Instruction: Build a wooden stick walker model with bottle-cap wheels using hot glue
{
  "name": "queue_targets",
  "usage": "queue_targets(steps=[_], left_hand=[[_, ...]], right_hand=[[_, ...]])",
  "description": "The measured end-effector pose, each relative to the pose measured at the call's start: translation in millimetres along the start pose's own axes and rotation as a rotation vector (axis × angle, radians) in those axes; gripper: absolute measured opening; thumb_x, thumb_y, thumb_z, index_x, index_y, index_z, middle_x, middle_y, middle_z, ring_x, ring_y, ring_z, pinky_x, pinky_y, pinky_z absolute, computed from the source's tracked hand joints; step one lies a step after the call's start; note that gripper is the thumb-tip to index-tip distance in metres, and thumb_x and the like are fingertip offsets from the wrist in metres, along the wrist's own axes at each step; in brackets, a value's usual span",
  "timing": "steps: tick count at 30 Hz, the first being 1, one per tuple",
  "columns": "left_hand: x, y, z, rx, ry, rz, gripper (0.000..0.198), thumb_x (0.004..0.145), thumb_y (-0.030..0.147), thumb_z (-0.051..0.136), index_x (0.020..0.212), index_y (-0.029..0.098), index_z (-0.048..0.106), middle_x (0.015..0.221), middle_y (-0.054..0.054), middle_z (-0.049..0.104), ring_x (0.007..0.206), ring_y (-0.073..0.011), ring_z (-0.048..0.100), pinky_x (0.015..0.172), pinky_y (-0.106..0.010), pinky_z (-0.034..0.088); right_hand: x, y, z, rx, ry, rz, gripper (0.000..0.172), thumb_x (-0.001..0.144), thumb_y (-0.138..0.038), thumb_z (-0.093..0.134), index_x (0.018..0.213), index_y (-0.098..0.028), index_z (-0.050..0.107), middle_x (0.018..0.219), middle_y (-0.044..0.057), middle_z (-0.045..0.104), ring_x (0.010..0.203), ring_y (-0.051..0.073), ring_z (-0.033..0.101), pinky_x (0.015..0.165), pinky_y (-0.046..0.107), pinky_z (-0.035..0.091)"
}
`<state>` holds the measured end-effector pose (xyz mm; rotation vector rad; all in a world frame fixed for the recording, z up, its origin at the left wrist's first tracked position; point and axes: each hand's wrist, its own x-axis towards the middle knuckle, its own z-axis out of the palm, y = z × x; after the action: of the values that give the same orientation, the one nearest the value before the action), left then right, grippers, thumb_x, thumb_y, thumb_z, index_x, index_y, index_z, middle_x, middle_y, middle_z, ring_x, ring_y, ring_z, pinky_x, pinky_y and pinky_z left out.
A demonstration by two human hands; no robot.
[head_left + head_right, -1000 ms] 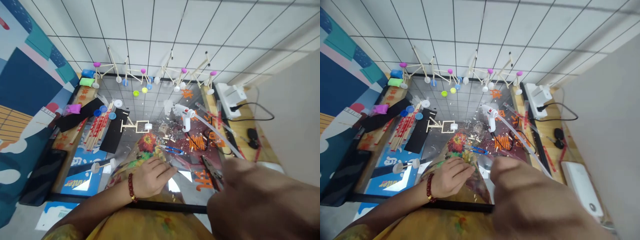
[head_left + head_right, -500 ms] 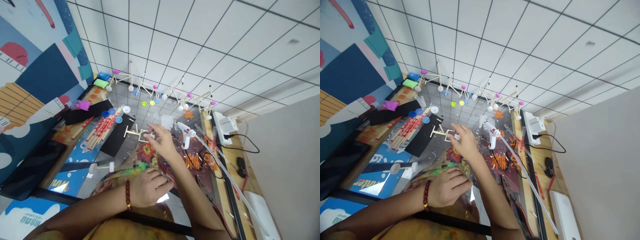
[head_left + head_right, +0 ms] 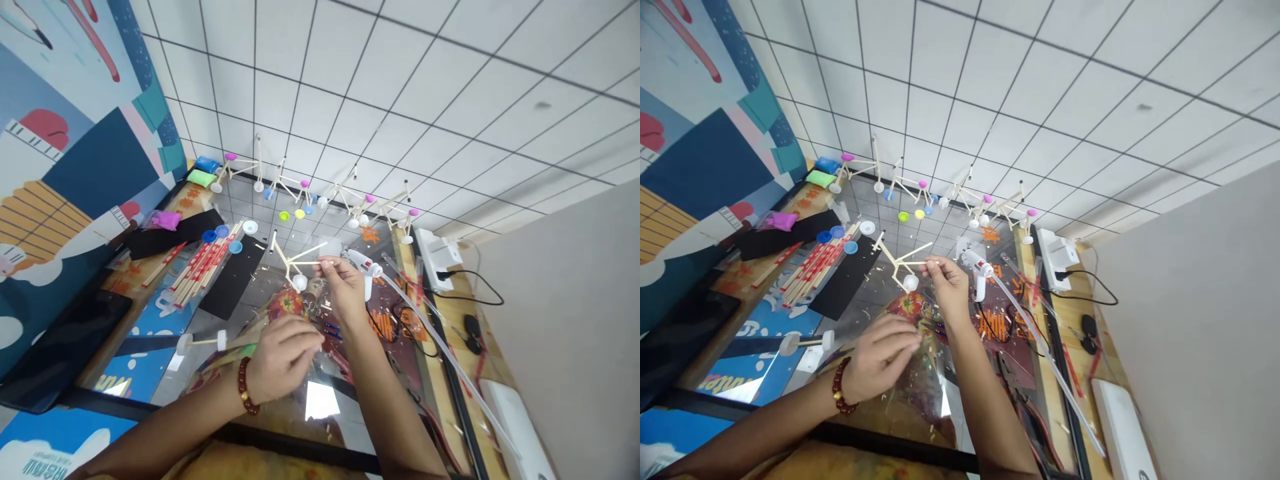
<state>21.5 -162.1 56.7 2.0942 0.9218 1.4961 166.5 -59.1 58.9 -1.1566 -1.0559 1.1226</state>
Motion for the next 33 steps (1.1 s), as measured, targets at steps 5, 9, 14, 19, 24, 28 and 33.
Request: queue_targets(steps=[5,9,14,19,24,28,33], left_hand=[[14,-21,-17.6,0.098,0.301,-0.271,0.026,0.089,0.018,0.064,0.114,0.024,0.067,0.111,-0.006,0.066,0.104,-0.0184,0.063,0.093,-0.037,0.053],[27,-39,-17.8,0.112,0.203,-0.418,0.046,0.090,0.033,0.066,0.133,0.022,0.057,0.135,-0.012,0.056,0.124,-0.0230,0.057,0.106,-0.043,0.048],[32,-46,-9.9,0.035,-0.006,-0.373,0.053,0.086,0.037,0.069,0.135,0.022,0.056,0.137,-0.012,0.059,0.129,-0.0255,0.056,0.111,-0.046,0.045],[33,-51,-7.4,-0.001,0.042,-0.390,0.019,0.091,0.033,0.061,0.101,0.020,0.070,0.108,-0.008,0.072,0.106,-0.0211,0.067,0.098,-0.039,0.053],[39,-48,-11.2,0.150,0.026,-0.349,0.016,0.091,0.032,0.060,0.092,0.018,0.069,0.105,-0.008,0.072,0.102,-0.0210,0.067,0.094,-0.040,0.053],[42,-44,-19.2,0.208,0.023,-0.313,0.013,0.092,0.028,0.059,0.089,0.019,0.068,0.105,-0.006,0.071,0.100,-0.0199,0.067,0.091,-0.036,0.053],[49,-48,-31.0,0.177,0.097,-0.312,0.009,0.090,0.026,0.060,0.088,0.020,0.065,0.108,-0.006,0.069,0.106,-0.0211,0.066,0.093,-0.036,0.052]], right_hand=[[-15,6,-20,0.252,0.096,0.106,0.030,0.066,-0.044,0.084,0.081,-0.022,0.073,0.074,0.001,0.072,0.065,0.013,0.060,0.067,0.030,0.050],[-30,13,-23,0.398,0.080,0.185,0.031,0.062,-0.043,0.087,0.081,-0.023,0.074,0.074,0.001,0.072,0.065,0.013,0.060,0.066,0.029,0.051],[-40,24,-21,0.438,0.007,0.248,0.031,0.063,-0.042,0.086,0.084,-0.023,0.074,0.074,0.002,0.073,0.064,0.013,0.061,0.066,0.029,0.052],[-42,28,-20,0.496,-0.078,0.282,0.031,0.062,-0.041,0.087,0.083,-0.022,0.075,0.074,0.001,0.073,0.063,0.011,0.061,0.064,0.025,0.050],[-44,30,-18,0.527,-0.092,0.323,0.034,0.058,-0.042,0.088,0.082,-0.021,0.075,0.075,0.001,0.075,0.062,0.011,0.061,0.063,0.025,0.050],[-41,28,-21,0.489,-0.093,0.341,0.038,0.059,-0.041,0.088,0.088,-0.021,0.074,0.079,0.002,0.076,0.065,0.012,0.063,0.064,0.025,0.051],[-46,18,-42,0.328,0.007,0.276,0.037,0.062,-0.039,0.086,0.092,-0.022,0.074,0.081,0.001,0.076,0.068,0.012,0.064,0.068,0.026,0.051]])
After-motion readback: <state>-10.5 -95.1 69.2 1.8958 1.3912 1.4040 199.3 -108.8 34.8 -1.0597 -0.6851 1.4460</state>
